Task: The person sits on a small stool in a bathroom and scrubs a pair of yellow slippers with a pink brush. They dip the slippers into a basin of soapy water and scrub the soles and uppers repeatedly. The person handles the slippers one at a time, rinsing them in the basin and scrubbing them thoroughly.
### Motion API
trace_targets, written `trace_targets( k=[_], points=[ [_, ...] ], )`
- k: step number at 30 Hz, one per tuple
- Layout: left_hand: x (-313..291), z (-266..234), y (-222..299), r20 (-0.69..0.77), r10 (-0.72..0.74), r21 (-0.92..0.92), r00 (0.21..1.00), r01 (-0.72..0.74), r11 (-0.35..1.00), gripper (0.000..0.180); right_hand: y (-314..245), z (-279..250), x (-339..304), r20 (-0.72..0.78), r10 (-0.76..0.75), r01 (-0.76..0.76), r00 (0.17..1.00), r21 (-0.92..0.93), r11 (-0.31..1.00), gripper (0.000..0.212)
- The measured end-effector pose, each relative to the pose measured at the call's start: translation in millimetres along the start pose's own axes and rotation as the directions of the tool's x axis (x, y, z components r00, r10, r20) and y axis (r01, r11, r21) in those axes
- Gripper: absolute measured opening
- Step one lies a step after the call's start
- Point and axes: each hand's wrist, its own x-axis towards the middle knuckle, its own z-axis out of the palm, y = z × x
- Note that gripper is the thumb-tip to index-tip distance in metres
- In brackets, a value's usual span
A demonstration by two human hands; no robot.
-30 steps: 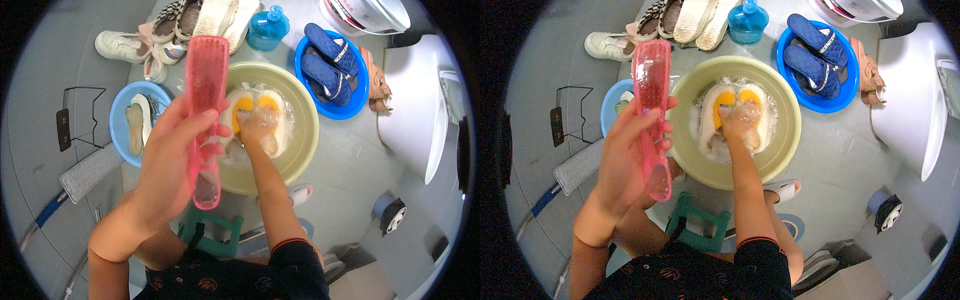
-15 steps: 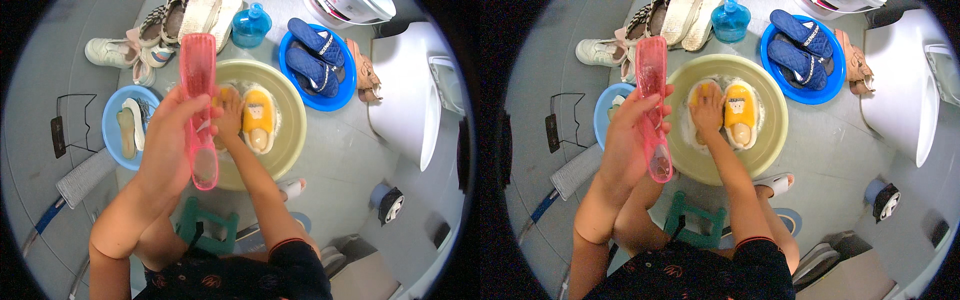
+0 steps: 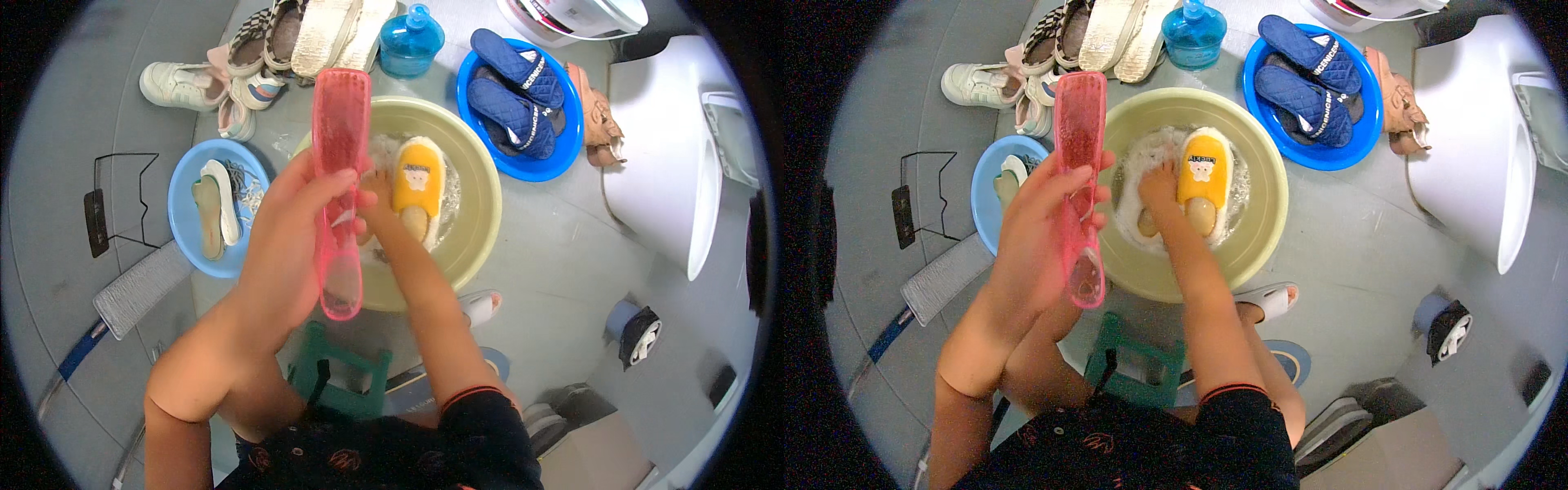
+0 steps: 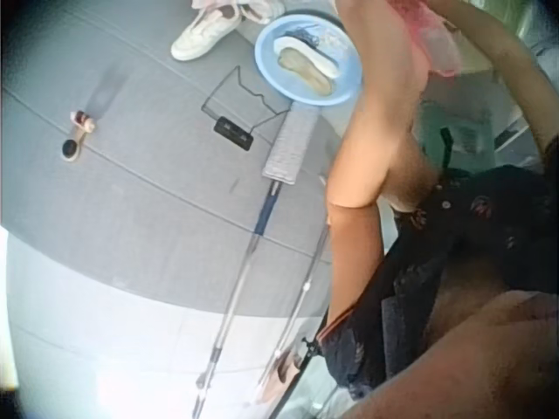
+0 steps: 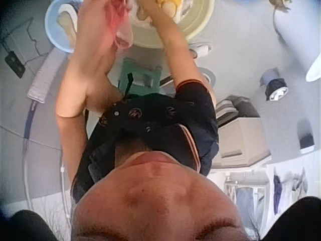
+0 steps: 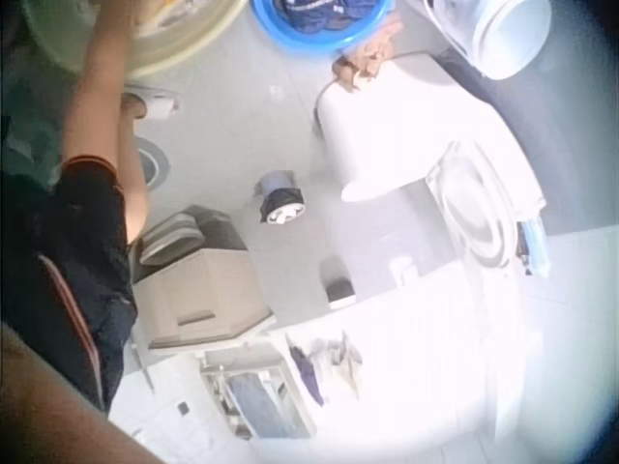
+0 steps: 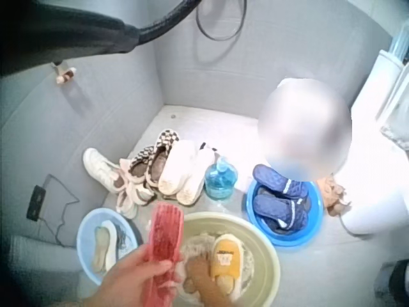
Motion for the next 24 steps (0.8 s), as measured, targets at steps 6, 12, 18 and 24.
trace_targets(
  k=[6, 12, 18, 24],
  points=[
    [16, -8, 4, -0.041, 0.08, 0.0, 0.996, -0.08, 0.997, 0.034, 53, -103, -15, -0.161, -0.043, 0.079, 0.986, 0.228, 0.971, 0.045],
    [20, -13, 4, -0.038, 0.087, -0.003, 0.995, -0.088, 0.996, 0.032, 70, -79, -60, -0.07, 0.179, -0.184, 0.981, -0.084, 0.979, 0.063],
    [19, -24, 6, -0.061, 0.092, 0.01, 0.994, -0.092, 0.996, 0.032, 71, -33, -60, 0.026, 0.216, -0.213, 0.976, -0.081, 0.974, 0.064],
    [12, -17, 6, -0.053, 0.044, 0.014, 0.998, -0.044, 0.999, 0.032, 68, -49, -56, 0.106, 0.249, -0.241, 0.963, -0.077, 0.967, 0.066]
  ],
)
